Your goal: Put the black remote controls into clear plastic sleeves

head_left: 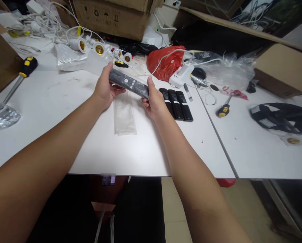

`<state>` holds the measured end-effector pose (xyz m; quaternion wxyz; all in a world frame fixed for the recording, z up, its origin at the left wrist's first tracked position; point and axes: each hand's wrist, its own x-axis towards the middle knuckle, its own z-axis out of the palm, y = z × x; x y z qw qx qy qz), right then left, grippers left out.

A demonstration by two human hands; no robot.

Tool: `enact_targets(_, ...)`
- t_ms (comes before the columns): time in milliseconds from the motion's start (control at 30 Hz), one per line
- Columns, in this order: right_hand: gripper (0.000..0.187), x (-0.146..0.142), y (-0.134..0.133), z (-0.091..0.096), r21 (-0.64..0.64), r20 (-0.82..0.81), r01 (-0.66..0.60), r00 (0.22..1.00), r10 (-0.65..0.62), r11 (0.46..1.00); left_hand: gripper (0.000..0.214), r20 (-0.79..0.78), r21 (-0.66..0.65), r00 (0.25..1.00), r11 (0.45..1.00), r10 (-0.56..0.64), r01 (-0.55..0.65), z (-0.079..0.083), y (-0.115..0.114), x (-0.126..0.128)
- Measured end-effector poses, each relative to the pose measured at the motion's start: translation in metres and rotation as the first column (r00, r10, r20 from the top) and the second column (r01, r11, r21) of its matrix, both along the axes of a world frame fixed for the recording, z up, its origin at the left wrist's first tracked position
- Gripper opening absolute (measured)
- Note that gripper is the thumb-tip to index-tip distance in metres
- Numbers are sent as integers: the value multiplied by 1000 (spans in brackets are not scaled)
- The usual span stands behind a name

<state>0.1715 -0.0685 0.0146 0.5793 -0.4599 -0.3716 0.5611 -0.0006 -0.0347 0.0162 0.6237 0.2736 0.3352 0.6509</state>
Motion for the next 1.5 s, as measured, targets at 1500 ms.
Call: enact_targets(1500, 30, 6, -14, 21, 156, -48, -174, 982, 183, 972, 46, 349, -92, 937, 994, -17, 52, 7, -3, -17)
